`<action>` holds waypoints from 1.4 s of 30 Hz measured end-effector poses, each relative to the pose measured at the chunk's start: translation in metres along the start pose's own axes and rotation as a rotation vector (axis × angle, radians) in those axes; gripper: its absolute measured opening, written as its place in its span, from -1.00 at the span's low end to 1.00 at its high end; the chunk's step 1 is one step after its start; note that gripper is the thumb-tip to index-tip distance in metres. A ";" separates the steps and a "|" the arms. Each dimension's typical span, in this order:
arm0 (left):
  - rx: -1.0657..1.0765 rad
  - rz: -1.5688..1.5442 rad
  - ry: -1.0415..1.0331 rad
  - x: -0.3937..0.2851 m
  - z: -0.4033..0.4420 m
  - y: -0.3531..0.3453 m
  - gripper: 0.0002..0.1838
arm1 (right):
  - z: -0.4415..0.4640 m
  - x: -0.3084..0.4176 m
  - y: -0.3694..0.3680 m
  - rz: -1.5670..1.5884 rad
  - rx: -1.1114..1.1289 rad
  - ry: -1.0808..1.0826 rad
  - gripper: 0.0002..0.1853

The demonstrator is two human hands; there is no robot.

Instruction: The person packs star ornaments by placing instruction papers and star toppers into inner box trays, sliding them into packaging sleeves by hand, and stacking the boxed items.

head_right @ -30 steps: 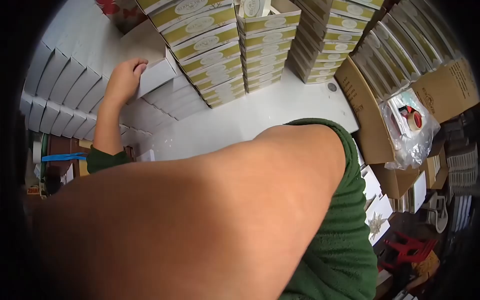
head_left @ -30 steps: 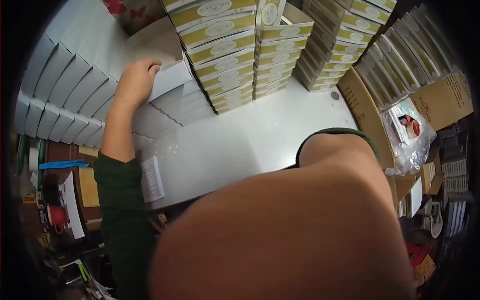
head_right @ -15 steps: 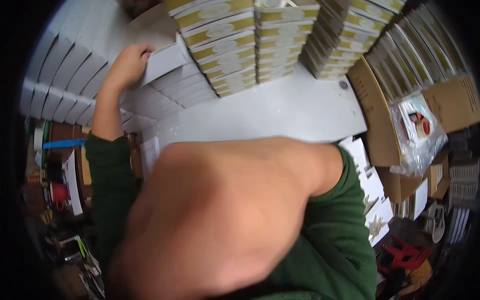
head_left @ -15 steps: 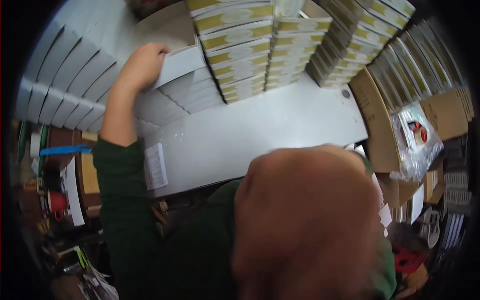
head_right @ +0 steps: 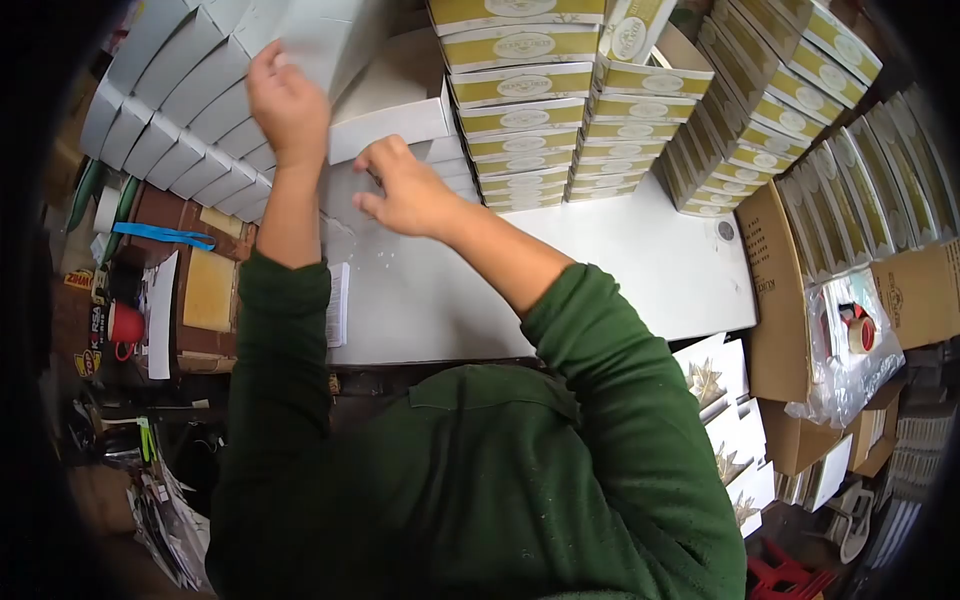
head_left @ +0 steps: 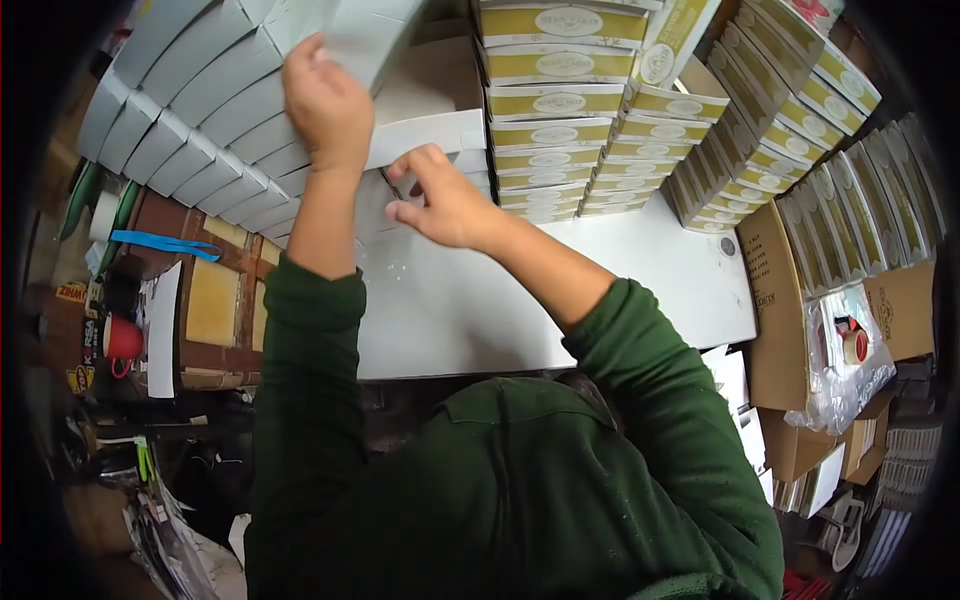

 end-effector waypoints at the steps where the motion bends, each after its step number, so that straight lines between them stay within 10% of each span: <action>1: -0.008 0.012 0.001 -0.003 0.006 0.015 -0.71 | 0.001 -0.004 -0.001 0.004 0.012 0.008 -0.60; 3: -0.110 -0.184 0.433 0.015 0.011 0.062 -0.69 | -0.006 -0.018 -0.001 0.295 0.064 -0.143 -0.59; 6: -0.043 -0.181 0.491 0.064 0.003 0.165 -0.62 | -0.061 -0.036 -0.002 0.619 0.267 -0.355 -0.83; 8: -0.065 -0.954 0.824 0.090 -0.039 0.227 -0.56 | -0.111 -0.046 -0.004 0.804 0.353 -0.587 -0.85; 9: -0.359 -0.591 1.029 0.060 -0.055 0.243 -0.53 | -0.133 -0.048 -0.002 0.821 0.401 -0.665 -0.82; 10: 0.249 -0.563 0.443 0.069 -0.076 0.268 -0.55 | -0.158 -0.054 -0.003 0.800 0.417 -0.764 -0.65; 11: 0.393 0.065 0.222 0.057 -0.093 0.278 -0.65 | -0.179 -0.059 -0.003 0.846 0.379 -0.879 -0.57; 15: 0.460 0.021 0.242 -0.030 -0.184 0.213 -0.65 | -0.216 -0.060 -0.024 1.089 0.323 -1.158 -0.42; 20: 1.331 -0.226 0.563 -0.025 -0.342 0.162 -0.70 | -0.235 -0.065 -0.038 1.076 0.074 -1.346 -0.48; 23: 0.903 0.138 0.964 0.052 -0.339 0.191 -0.64 | -0.281 -0.123 -0.031 0.709 0.008 -1.364 -0.47; 24: 0.635 0.349 0.725 0.095 -0.359 0.212 -0.64 | -0.293 -0.129 -0.026 0.701 0.000 -1.372 -0.47; 27: 0.799 0.830 0.846 0.184 -0.384 0.281 -0.44 | -0.332 -0.137 -0.002 0.443 0.072 -1.330 -0.43; 31: 1.081 0.545 0.908 0.229 -0.418 0.312 -0.53 | -0.340 -0.145 0.005 0.365 0.063 -1.314 -0.38; 42: 0.827 0.429 0.808 0.157 -0.325 0.216 -0.80 | -0.322 -0.132 0.003 0.439 -0.071 -1.337 -0.29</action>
Point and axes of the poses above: each hand's wrist, its own z-axis towards the middle knuckle, its own y-axis out of the back of the hand, x = y × z, the point moved 4 cm from there along z, towards the middle knuckle, and after that the axes turned 1 degree about y, right-handed, at the moved point
